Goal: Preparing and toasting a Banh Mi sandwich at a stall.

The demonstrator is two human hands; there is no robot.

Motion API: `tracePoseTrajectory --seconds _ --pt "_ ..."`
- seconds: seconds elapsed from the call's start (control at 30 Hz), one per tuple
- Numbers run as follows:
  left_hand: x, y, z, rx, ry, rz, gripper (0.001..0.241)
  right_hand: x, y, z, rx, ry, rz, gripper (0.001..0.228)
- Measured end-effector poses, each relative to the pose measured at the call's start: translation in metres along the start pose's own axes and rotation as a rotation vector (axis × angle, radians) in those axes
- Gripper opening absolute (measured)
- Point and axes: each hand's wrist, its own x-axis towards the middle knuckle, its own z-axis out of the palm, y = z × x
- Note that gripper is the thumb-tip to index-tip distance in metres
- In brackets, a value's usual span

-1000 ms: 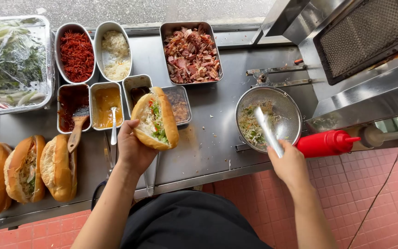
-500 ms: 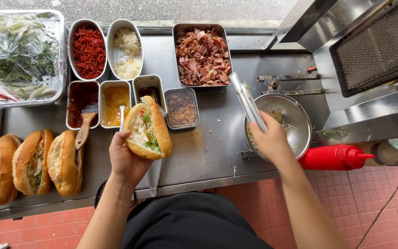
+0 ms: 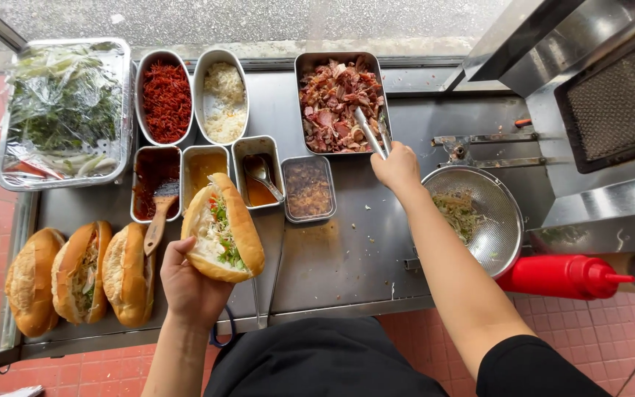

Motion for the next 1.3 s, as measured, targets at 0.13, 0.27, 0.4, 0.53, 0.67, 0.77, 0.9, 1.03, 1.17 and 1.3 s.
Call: tracePoseTrajectory --seconds 0.13,0.27,0.4,0.53,0.67,0.77,0.9,1.03,1.17,1.3 --pt "0.008 -0.006 0.001 0.007 0.029 -0.018 0.065 0.009 0.018 0.023 0.021 0.071 -0.075 0.042" --pt "0.018 -0.012 0.009 0.023 0.034 -0.066 0.064 -0.009 0.024 0.014 0.055 0.106 -0.141 0.045" --pt "0.025 -0.018 0.018 0.041 0.015 -0.118 0.064 -0.03 0.018 -0.012 0.041 0.039 -0.093 0.053" --pt "0.028 -0.021 0.029 0.073 0.018 -0.134 0.065 -0.012 0.02 -0.006 0.069 0.099 -0.061 0.056" --pt "0.027 -0.022 0.034 0.106 0.018 -0.138 0.065 0.018 0.021 0.024 0.15 0.086 -0.01 0.052" --pt "0.025 -0.019 0.035 0.103 0.02 -0.138 0.065 0.015 0.018 0.032 0.183 0.084 -0.041 0.051" --pt "0.026 -0.015 0.024 0.071 0.042 -0.111 0.063 -0.001 0.023 0.029 0.15 0.102 -0.077 0.052" --pt "0.028 -0.016 0.022 0.069 0.093 -0.126 0.063 -0.004 0.012 0.023 0.143 0.088 0.023 0.053" --pt "0.027 -0.016 0.028 0.07 0.055 -0.134 0.064 -0.007 -0.003 0.032 0.278 -0.016 0.163 0.056" --pt "0.028 -0.013 0.032 0.064 0.027 -0.134 0.065 -0.006 0.006 0.052 0.18 0.073 -0.07 0.057"
